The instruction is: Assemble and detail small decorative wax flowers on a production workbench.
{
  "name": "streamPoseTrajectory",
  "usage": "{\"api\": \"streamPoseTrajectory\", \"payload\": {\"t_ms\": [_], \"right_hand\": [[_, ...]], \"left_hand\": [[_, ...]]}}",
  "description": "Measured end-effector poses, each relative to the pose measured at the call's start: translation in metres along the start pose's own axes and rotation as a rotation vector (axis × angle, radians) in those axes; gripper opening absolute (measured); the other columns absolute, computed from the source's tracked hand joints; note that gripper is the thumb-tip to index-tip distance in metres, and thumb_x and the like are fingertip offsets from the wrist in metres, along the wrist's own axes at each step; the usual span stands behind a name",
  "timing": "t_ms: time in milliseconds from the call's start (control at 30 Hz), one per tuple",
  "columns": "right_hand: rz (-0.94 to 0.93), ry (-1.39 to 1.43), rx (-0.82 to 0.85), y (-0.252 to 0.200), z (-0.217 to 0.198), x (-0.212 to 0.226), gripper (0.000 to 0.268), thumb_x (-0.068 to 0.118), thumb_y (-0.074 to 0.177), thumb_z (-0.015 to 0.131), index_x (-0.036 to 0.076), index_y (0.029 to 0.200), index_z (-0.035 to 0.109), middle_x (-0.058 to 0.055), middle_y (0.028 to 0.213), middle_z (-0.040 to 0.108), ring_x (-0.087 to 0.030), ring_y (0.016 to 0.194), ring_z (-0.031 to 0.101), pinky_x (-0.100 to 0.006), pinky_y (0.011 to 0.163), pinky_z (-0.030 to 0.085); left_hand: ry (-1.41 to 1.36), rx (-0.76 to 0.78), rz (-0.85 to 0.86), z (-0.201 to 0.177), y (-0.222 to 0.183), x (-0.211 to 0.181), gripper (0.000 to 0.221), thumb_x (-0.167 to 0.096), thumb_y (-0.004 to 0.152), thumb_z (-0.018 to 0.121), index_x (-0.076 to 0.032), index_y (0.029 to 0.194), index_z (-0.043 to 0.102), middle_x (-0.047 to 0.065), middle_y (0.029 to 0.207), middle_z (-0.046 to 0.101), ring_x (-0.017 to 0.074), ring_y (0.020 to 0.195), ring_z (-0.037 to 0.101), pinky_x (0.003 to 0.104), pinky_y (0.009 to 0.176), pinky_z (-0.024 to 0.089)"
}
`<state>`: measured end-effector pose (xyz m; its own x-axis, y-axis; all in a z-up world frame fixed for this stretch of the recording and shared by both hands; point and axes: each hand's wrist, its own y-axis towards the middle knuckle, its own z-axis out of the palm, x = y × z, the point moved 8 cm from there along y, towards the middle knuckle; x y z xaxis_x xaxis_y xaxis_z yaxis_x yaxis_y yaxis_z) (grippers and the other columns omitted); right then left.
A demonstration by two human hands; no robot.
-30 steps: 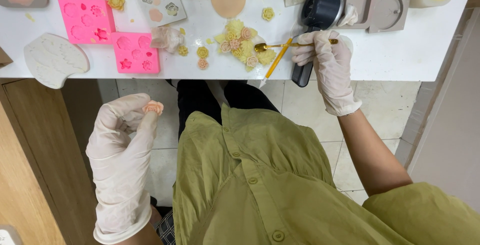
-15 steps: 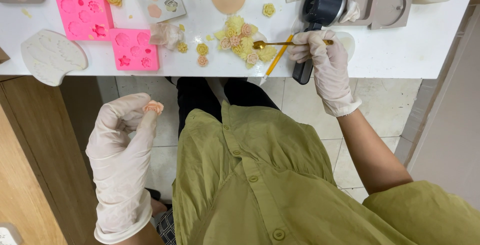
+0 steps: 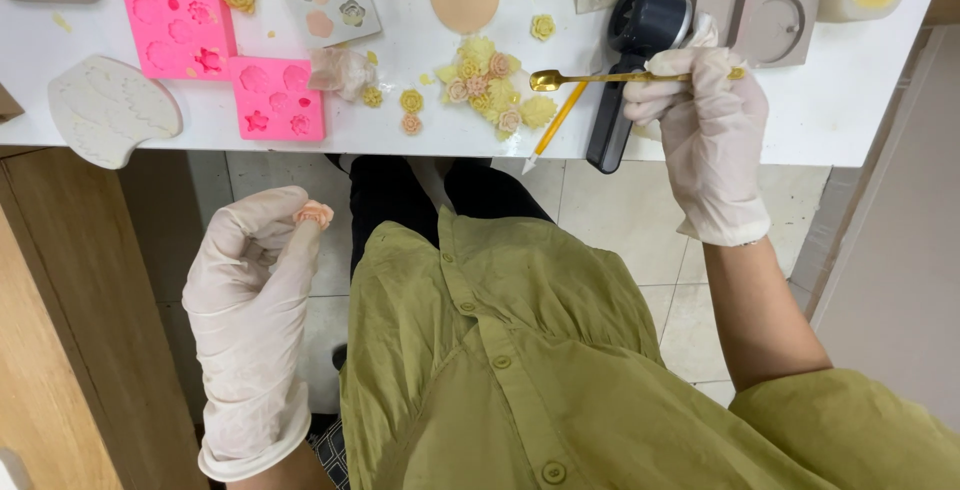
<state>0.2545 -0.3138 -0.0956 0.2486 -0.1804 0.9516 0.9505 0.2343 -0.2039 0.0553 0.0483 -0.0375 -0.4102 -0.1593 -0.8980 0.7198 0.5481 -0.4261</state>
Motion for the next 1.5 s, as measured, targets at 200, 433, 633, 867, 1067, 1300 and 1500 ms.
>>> {"api": "streamPoseTrajectory", "payload": {"t_ms": [200, 433, 633, 867, 1067, 1300, 1500], "right_hand": [[-0.059, 0.077, 0.137, 0.018, 0.102, 0.054, 0.032, 0.027, 0.119, 0.055, -0.004, 0.115, 0.061, -0.017, 0.102, 0.071, -0.027, 0.086, 0.072, -0.036, 0.08, 0.061], [-0.097, 0.124, 0.562, 0.056, 0.367, 0.082, 0.036, 0.03, 0.119, 0.054, -0.004, 0.116, 0.064, -0.018, 0.1, 0.073, -0.023, 0.085, 0.072, -0.033, 0.081, 0.061], [-0.115, 0.135, 0.707, 0.096, 0.594, 0.012, 0.032, 0.029, 0.113, 0.051, 0.0, 0.111, 0.064, -0.014, 0.094, 0.074, -0.018, 0.081, 0.072, -0.033, 0.076, 0.062], [0.003, -0.088, 0.751, 0.124, 0.714, -0.09, 0.028, 0.029, 0.109, 0.053, 0.004, 0.106, 0.063, -0.007, 0.084, 0.072, -0.012, 0.07, 0.069, -0.027, 0.064, 0.057], [-0.029, -0.49, 0.676, 0.099, 0.688, -0.035, 0.029, 0.024, 0.1, 0.063, 0.005, 0.122, 0.056, -0.007, 0.084, 0.069, -0.013, 0.069, 0.066, -0.029, 0.064, 0.056], [0.194, -0.448, 0.408, 0.039, 0.536, 0.052, 0.029, 0.013, 0.101, 0.065, -0.001, 0.126, 0.067, -0.006, 0.106, 0.074, -0.012, 0.095, 0.07, -0.028, 0.085, 0.058], [0.518, -0.328, 0.274, 0.011, 0.411, 0.023, 0.021, 0.009, 0.09, 0.075, -0.003, 0.107, 0.076, -0.009, 0.093, 0.076, -0.012, 0.08, 0.07, -0.027, 0.076, 0.058]], "left_hand": [[-0.179, -0.049, 0.014, -0.035, 0.006, -0.001, 0.024, 0.008, 0.095, 0.07, -0.001, 0.117, 0.066, 0.006, 0.107, 0.074, 0.0097, 0.099, 0.07, 0.024, 0.093, 0.057], [-0.373, -0.129, 0.06, -0.125, 0.024, -0.018, 0.025, 0.009, 0.092, 0.067, 0.001, 0.116, 0.067, 0.008, 0.105, 0.075, 0.0123, 0.098, 0.072, 0.026, 0.09, 0.058], [-0.438, -0.243, 0.076, -0.234, 0.037, -0.022, 0.026, 0.008, 0.09, 0.069, 0.002, 0.115, 0.067, 0.009, 0.104, 0.075, 0.0135, 0.097, 0.072, 0.027, 0.09, 0.058], [-0.489, -0.327, 0.051, -0.312, 0.056, -0.042, 0.026, 0.006, 0.09, 0.071, 0.001, 0.116, 0.07, 0.009, 0.105, 0.076, 0.0117, 0.096, 0.072, 0.025, 0.089, 0.057], [-0.556, -0.178, 0.019, -0.314, 0.086, -0.057, 0.024, 0.003, 0.087, 0.075, 0.0, 0.11, 0.071, 0.006, 0.101, 0.076, 0.0081, 0.086, 0.068, 0.023, 0.078, 0.054], [-0.534, 0.112, -0.094, -0.237, 0.126, -0.068, 0.019, 0.0, 0.087, 0.076, -0.003, 0.105, 0.07, 0.004, 0.092, 0.074, 0.0079, 0.08, 0.066, 0.023, 0.071, 0.051], [-0.413, 0.411, -0.119, -0.114, 0.131, -0.062, 0.019, -0.002, 0.09, 0.076, -0.001, 0.108, 0.07, 0.003, 0.097, 0.074, 0.0071, 0.083, 0.065, 0.023, 0.073, 0.052]]}}
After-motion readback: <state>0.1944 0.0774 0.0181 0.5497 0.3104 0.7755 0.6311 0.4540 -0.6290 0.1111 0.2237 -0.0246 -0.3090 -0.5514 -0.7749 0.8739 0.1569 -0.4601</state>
